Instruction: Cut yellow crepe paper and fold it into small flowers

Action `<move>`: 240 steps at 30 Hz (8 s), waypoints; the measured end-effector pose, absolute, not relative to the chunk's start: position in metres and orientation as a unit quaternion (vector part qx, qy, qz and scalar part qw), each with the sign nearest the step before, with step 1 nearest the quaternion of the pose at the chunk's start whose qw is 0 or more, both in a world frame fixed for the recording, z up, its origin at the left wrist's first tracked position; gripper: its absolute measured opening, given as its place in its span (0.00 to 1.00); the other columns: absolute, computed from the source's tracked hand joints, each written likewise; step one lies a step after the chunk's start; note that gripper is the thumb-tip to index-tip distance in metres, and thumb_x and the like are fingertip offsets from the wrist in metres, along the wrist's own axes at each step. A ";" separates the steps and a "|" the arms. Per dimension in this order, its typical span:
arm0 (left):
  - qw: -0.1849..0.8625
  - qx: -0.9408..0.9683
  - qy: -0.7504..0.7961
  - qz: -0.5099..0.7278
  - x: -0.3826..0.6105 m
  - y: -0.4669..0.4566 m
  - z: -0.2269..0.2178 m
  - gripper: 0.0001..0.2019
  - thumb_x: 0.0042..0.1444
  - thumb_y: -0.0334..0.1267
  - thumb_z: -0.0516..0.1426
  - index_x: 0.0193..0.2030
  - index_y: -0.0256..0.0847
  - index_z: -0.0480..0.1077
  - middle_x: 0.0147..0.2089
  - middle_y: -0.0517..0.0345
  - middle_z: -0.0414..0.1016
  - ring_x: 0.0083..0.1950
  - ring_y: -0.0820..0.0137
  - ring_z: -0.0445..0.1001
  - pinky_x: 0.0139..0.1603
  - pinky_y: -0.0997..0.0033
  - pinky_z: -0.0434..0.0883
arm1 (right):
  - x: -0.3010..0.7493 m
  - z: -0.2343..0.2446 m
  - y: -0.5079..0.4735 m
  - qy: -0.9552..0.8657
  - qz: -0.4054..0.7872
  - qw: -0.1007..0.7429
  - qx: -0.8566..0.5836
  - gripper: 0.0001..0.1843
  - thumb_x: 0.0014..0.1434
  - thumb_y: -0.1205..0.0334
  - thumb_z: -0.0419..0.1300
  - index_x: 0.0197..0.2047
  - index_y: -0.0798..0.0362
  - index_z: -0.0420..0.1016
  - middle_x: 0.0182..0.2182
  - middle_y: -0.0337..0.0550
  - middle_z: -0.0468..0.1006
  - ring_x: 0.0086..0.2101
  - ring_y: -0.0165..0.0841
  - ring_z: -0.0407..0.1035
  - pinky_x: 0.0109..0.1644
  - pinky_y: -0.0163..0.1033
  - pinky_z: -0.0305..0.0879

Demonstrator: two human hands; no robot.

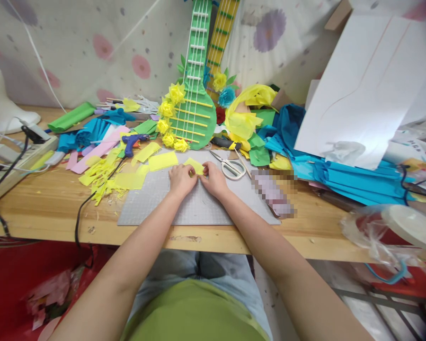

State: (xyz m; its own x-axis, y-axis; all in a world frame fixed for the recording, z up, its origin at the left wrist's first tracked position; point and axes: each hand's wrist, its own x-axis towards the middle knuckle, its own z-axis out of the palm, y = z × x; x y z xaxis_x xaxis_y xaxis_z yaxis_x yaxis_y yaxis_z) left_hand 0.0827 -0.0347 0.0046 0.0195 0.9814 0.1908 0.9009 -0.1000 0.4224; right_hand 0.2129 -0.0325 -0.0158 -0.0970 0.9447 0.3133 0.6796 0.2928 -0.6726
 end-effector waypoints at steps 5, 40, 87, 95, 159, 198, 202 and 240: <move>0.094 0.717 0.652 0.228 0.085 -0.036 0.005 0.06 0.50 0.40 0.55 0.34 0.47 0.72 0.41 0.52 0.68 0.49 0.58 0.62 0.48 0.57 0.58 | 0.212 -0.017 -0.032 -0.727 0.163 0.355 -0.565 0.19 0.47 0.70 0.51 0.45 0.54 0.62 0.36 0.46 0.69 0.36 0.35 0.64 0.42 0.43 0.62; 0.066 0.729 0.629 0.262 0.065 -0.040 0.005 0.19 0.49 0.34 0.53 0.50 0.42 0.69 0.45 0.55 0.75 0.51 0.60 0.65 0.52 0.61 0.61 | 0.218 -0.004 -0.044 -0.815 0.062 0.312 -0.485 0.23 0.47 0.71 0.52 0.49 0.54 0.64 0.39 0.46 0.73 0.44 0.40 0.60 0.48 0.46 0.58; 0.117 0.766 0.572 0.271 0.059 -0.043 0.007 0.16 0.49 0.49 0.56 0.42 0.46 0.70 0.42 0.58 0.76 0.48 0.62 0.65 0.49 0.60 0.56 | 0.224 -0.001 -0.041 -0.813 0.041 0.297 -0.500 0.21 0.52 0.74 0.47 0.49 0.54 0.68 0.38 0.47 0.75 0.44 0.40 0.59 0.49 0.46 0.55; 0.067 0.756 0.581 0.294 0.060 -0.041 0.008 0.11 0.48 0.30 0.53 0.39 0.45 0.68 0.34 0.60 0.76 0.45 0.64 0.66 0.52 0.60 0.53 | 0.228 -0.003 -0.040 -0.780 0.050 0.344 -0.520 0.21 0.50 0.73 0.50 0.47 0.52 0.69 0.40 0.44 0.75 0.44 0.40 0.59 0.50 0.46 0.56; 0.031 0.717 0.660 0.222 0.068 -0.042 0.005 0.09 0.51 0.44 0.54 0.29 0.44 0.73 0.38 0.54 0.74 0.47 0.60 0.63 0.48 0.59 0.55 | 0.203 -0.010 -0.036 -0.691 0.167 0.311 -0.630 0.17 0.50 0.66 0.52 0.45 0.53 0.59 0.30 0.39 0.74 0.31 0.33 0.68 0.34 0.36 0.58; 0.076 0.716 0.651 0.239 0.082 -0.039 0.002 0.12 0.48 0.29 0.52 0.33 0.49 0.74 0.43 0.55 0.69 0.51 0.62 0.60 0.52 0.59 0.55 | 0.201 -0.005 -0.046 -0.720 0.096 0.253 -0.639 0.16 0.52 0.72 0.46 0.45 0.57 0.59 0.43 0.51 0.64 0.35 0.34 0.62 0.36 0.39 0.60; 0.085 0.720 0.642 0.249 0.079 -0.038 0.001 0.15 0.47 0.26 0.51 0.33 0.49 0.74 0.43 0.57 0.70 0.50 0.62 0.61 0.52 0.59 0.56 | 0.205 -0.003 -0.045 -0.721 0.116 0.276 -0.624 0.17 0.49 0.74 0.45 0.44 0.57 0.60 0.42 0.51 0.65 0.37 0.34 0.62 0.38 0.38 0.60; 0.053 0.794 0.562 0.227 0.063 -0.034 0.004 0.11 0.52 0.37 0.51 0.38 0.42 0.74 0.39 0.53 0.76 0.45 0.63 0.67 0.48 0.63 0.61 | 0.218 0.000 -0.047 -0.829 0.047 0.241 -0.502 0.19 0.52 0.71 0.52 0.48 0.53 0.66 0.42 0.46 0.74 0.44 0.39 0.60 0.49 0.44 0.57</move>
State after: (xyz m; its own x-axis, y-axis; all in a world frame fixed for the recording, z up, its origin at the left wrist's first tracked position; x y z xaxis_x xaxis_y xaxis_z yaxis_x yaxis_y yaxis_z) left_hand 0.0626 -0.0344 0.0043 0.2652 0.9161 0.3007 0.8683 -0.3625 0.3386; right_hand 0.2181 -0.0472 0.0003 -0.3805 0.8549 0.3527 0.8099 0.4921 -0.3193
